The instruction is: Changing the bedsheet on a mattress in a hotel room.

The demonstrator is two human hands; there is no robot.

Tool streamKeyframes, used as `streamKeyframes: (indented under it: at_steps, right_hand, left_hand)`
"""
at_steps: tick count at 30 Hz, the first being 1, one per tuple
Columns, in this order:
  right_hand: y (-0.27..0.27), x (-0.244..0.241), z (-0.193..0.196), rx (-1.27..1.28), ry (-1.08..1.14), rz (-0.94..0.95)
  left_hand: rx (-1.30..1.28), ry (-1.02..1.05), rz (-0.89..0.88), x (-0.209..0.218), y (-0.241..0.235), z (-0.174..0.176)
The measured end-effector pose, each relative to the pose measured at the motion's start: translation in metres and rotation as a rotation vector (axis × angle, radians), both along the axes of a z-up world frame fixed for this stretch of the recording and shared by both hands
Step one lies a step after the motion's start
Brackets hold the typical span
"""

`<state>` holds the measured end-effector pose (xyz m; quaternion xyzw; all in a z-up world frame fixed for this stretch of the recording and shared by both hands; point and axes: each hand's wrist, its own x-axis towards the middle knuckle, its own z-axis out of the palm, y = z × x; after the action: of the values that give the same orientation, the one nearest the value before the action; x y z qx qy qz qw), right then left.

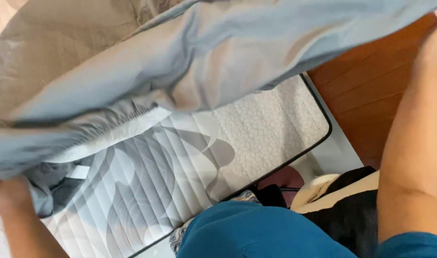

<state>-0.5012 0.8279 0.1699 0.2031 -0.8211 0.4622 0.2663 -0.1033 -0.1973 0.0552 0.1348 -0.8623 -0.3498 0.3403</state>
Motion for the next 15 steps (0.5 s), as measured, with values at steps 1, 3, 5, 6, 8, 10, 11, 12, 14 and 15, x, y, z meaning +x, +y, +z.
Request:
streamKeyframes:
  at_steps: [1,3,5,6,8,10,11,12,14,15]
  right_hand:
    - [-0.002,0.04,0.003,0.002,0.023,-0.029]
    - [-0.115,0.079,0.007,0.011,0.064,-0.085]
    - [-0.147,0.1,-0.006,0.008,-0.009,-0.089]
    - [-0.163,0.11,-0.014,0.007,-0.085,-0.071]
    - [-0.219,0.127,0.004,0.094,-0.081,-0.01]
    - [-0.275,0.136,0.028,0.18,-0.056,0.067]
    - [-0.302,0.146,0.04,0.263,-0.017,0.167]
    - [-0.33,0.157,0.052,0.346,0.021,0.267]
    - [-0.372,0.179,0.059,0.384,0.05,0.31]
    - [-0.393,0.188,0.068,0.432,0.069,0.359]
  left_hand:
    - [-0.009,0.007,-0.022,0.001,0.016,-0.011]
    - [-0.623,-0.579,0.188,0.01,0.045,-0.038]
    - [-0.659,-0.778,0.057,-0.02,0.095,-0.056]
    - [-0.684,-0.989,-0.053,-0.032,0.12,-0.065]
    - [-0.577,-0.906,-0.277,-0.069,0.202,-0.038]
    - [-0.457,-0.805,-0.476,-0.11,0.288,-0.003]
    - [-0.294,-0.537,-0.664,-0.124,0.33,0.026]
    - [-0.124,-0.262,-0.835,-0.131,0.369,0.059]
    - [-0.088,-0.12,-0.799,-0.147,0.407,0.091]
    - [-0.035,0.017,-0.759,-0.157,0.428,0.111]
